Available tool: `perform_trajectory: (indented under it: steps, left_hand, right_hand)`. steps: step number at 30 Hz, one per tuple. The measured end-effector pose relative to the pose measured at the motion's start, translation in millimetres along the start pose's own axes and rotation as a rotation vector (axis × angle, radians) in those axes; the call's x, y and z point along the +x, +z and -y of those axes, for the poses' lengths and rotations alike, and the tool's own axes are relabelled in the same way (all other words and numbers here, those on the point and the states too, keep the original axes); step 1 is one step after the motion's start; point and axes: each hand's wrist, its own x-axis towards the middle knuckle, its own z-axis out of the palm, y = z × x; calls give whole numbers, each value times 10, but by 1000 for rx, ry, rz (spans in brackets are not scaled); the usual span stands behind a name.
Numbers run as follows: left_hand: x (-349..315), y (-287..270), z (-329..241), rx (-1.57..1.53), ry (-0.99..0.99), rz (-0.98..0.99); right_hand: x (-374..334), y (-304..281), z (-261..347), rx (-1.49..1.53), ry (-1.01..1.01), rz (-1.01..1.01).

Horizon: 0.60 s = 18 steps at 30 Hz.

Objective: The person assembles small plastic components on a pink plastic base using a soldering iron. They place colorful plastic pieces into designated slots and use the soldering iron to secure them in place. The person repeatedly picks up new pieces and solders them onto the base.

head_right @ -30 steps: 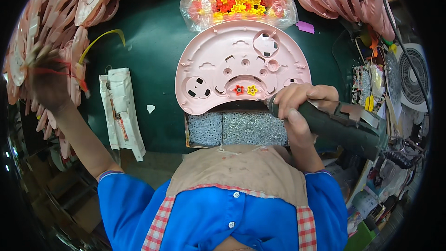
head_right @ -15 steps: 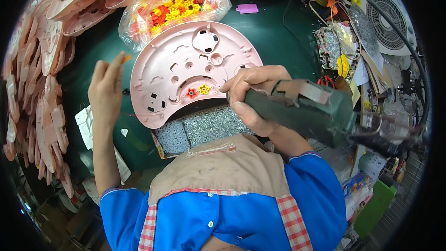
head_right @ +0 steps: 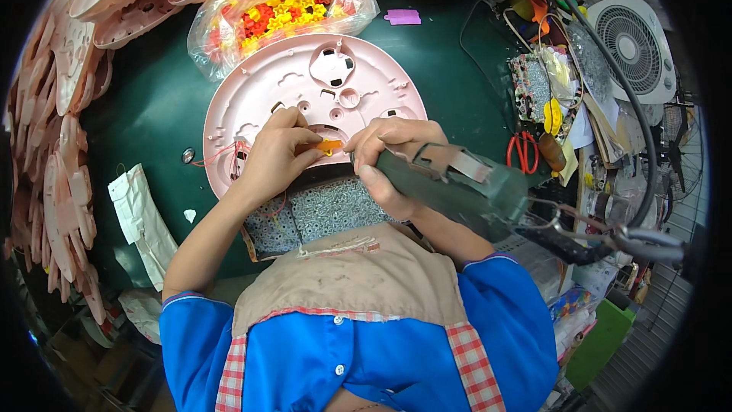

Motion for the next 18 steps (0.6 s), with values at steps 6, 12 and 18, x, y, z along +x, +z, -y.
perform_trajectory:
  steps: [6,12,18]
  left_hand:
    - [10,13,10,0,-32,28]
    - [16,40,36,12,-32,23]
    - [4,18,56,-24,-22,29]
  right_hand:
    - [-43,49,-187,7,65,-14]
    - [-93,115,-285,-2,60,-43]
    - [-36,190,-227,102,134,-209]
